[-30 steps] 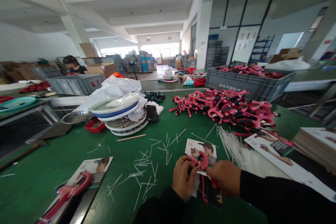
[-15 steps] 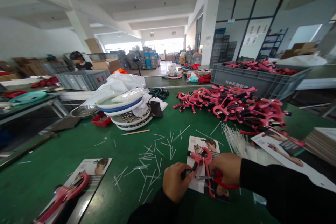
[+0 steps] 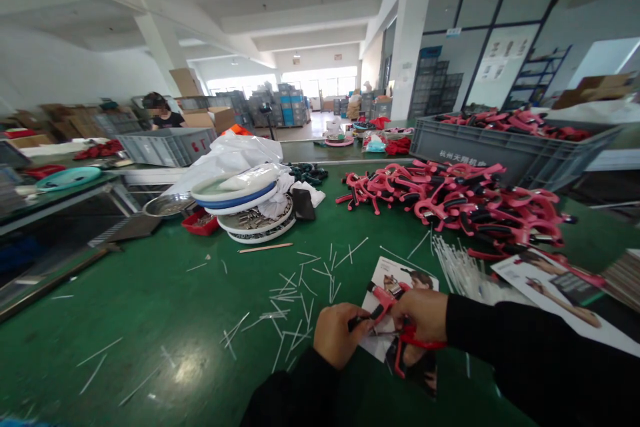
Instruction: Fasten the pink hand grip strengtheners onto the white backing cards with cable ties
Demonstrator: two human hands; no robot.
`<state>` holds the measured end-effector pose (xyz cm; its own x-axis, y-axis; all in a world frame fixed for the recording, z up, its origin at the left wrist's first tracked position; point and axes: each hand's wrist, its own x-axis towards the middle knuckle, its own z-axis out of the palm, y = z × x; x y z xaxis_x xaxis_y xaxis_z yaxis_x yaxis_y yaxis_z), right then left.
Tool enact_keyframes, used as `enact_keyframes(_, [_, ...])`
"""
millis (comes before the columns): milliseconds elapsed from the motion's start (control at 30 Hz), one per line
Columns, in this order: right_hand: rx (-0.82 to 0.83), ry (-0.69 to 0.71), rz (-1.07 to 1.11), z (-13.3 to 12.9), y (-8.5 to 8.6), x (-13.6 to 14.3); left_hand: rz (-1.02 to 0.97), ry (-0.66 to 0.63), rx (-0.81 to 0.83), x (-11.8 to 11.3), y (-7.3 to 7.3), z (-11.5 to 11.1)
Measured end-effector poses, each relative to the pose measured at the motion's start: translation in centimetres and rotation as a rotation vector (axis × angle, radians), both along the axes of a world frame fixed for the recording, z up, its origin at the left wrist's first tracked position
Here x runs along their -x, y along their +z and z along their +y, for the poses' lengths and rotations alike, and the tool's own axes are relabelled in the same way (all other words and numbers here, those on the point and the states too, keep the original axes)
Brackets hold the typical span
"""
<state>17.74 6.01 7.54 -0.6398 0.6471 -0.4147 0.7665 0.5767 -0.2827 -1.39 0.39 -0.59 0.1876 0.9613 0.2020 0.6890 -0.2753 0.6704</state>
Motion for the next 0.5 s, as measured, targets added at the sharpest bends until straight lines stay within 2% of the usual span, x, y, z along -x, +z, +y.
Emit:
enact_keyframes(133, [0.066, -0.029, 0.040, 0.4, -0.9, -0.3, 0.004, -0.010, -0.004, 0.2, 0.0, 0.1])
enact_keyframes(300, [0.053, 0.021, 0.091, -0.1, -1.5, 0.0, 0.019, -0.003, -0.016, 0.2, -0.1, 0.3])
enact_keyframes(400, [0.203, 0.072, 0.159, -0.5, -1.3, -0.7, 0.028, -0.015, -0.030, 0.3, -0.1, 0.3])
enact_keyframes(500, [0.322, -0.014, 0.207, -0.6, -0.8, -3.2, 0.037, -0.038, -0.053, 0.3, -0.1, 0.1])
